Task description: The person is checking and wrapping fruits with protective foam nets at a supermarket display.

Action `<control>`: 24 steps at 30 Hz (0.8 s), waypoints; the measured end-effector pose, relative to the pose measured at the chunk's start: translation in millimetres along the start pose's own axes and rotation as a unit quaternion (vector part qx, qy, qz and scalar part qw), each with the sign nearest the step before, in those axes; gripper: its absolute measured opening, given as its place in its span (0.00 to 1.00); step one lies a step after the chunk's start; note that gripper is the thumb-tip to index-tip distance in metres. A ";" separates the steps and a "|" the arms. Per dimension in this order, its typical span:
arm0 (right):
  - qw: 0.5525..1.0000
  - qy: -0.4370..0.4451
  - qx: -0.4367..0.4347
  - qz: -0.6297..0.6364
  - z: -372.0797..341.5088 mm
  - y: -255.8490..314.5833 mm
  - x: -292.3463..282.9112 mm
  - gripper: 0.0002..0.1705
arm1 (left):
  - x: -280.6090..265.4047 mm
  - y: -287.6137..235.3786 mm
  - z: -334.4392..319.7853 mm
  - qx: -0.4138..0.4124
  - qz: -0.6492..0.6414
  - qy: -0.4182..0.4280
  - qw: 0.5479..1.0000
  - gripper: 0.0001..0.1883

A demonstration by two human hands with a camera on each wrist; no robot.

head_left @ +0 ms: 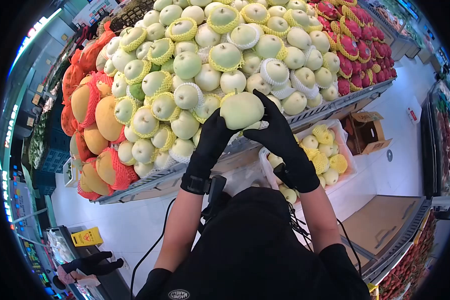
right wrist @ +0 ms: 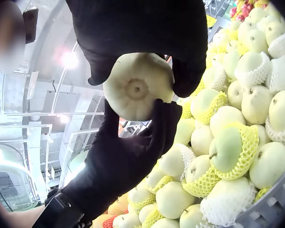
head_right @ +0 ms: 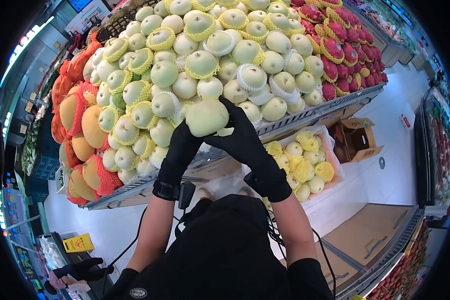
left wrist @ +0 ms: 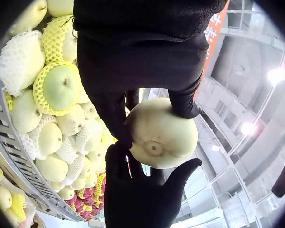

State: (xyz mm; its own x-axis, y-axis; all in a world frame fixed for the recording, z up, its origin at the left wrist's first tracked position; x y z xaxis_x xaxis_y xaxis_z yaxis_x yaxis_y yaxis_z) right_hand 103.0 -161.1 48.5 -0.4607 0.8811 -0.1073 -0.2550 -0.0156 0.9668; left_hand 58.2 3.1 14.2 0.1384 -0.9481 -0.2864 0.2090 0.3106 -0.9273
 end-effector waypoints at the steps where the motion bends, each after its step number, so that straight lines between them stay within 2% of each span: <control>1: 1.000 0.004 0.021 0.002 -0.4 -1.0 0.0 0.55 | 1.5 -4.9 -0.4 0.011 0.052 0.016 0.998 0.23; 2: 0.999 0.009 0.043 0.003 -0.8 -2.7 1.0 0.55 | 4.4 -11.3 -1.2 0.023 0.104 0.033 0.994 0.23; 5: 1.000 0.016 0.012 0.011 6.1 -2.6 -3.0 0.52 | 12.6 -27.5 0.5 0.085 0.069 -0.043 0.993 0.28; 8: 0.996 0.038 0.007 0.081 5.7 -8.4 0.4 0.49 | 14.9 -8.1 -7.5 0.094 0.083 -0.074 0.989 0.32; 10: 0.997 0.044 0.005 0.070 6.4 -1.4 1.5 0.47 | 18.4 -18.4 -8.5 0.138 0.216 -0.084 0.963 0.34; 14: 0.998 0.053 -0.015 0.029 7.4 7.6 6.0 0.42 | 20.9 -22.9 -8.2 0.171 0.327 -0.075 0.926 0.32; 15: 0.998 0.054 -0.013 0.040 8.8 3.7 6.2 0.42 | 20.6 -13.1 -6.0 0.137 0.198 -0.064 0.969 0.33; 16: 0.997 0.054 -0.010 0.051 11.2 -3.4 6.5 0.43 | 23.5 -3.9 -3.5 0.100 0.064 -0.052 0.992 0.33; 18: 0.993 0.057 0.004 0.099 12.8 -9.7 9.7 0.42 | 24.8 2.3 -7.3 0.062 -0.044 -0.021 0.997 0.33; 20: 0.984 0.059 0.022 0.169 11.2 -12.0 12.3 0.40 | 23.0 -24.8 -11.8 0.069 0.006 0.015 0.997 0.33; 23: 0.983 0.030 0.024 0.179 6.7 -17.9 10.7 0.38 | 21.6 7.3 -17.7 -0.033 -0.070 0.096 0.992 0.33; 24: 0.984 0.024 0.024 0.173 6.0 -19.2 9.6 0.38 | 18.4 14.6 -17.9 -0.035 -0.079 0.100 0.991 0.33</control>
State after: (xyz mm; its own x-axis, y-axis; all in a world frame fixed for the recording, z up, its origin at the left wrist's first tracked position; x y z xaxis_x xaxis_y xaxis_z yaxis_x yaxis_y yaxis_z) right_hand 108.6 -149.4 30.4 -0.5531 0.8034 0.2205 -0.0354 -0.2871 0.9573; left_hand 46.4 -11.0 -9.0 -0.0878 -0.9813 -0.1713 0.1447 0.1575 -0.9769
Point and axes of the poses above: each hand's wrist, its own z-axis towards the middle knuckle, its own x-axis out of the palm, y = z × x, the point moved 6 cm from there along z, towards the middle knuckle, and after that the axes turned 1 degree about -y, right-handed, at the moved point
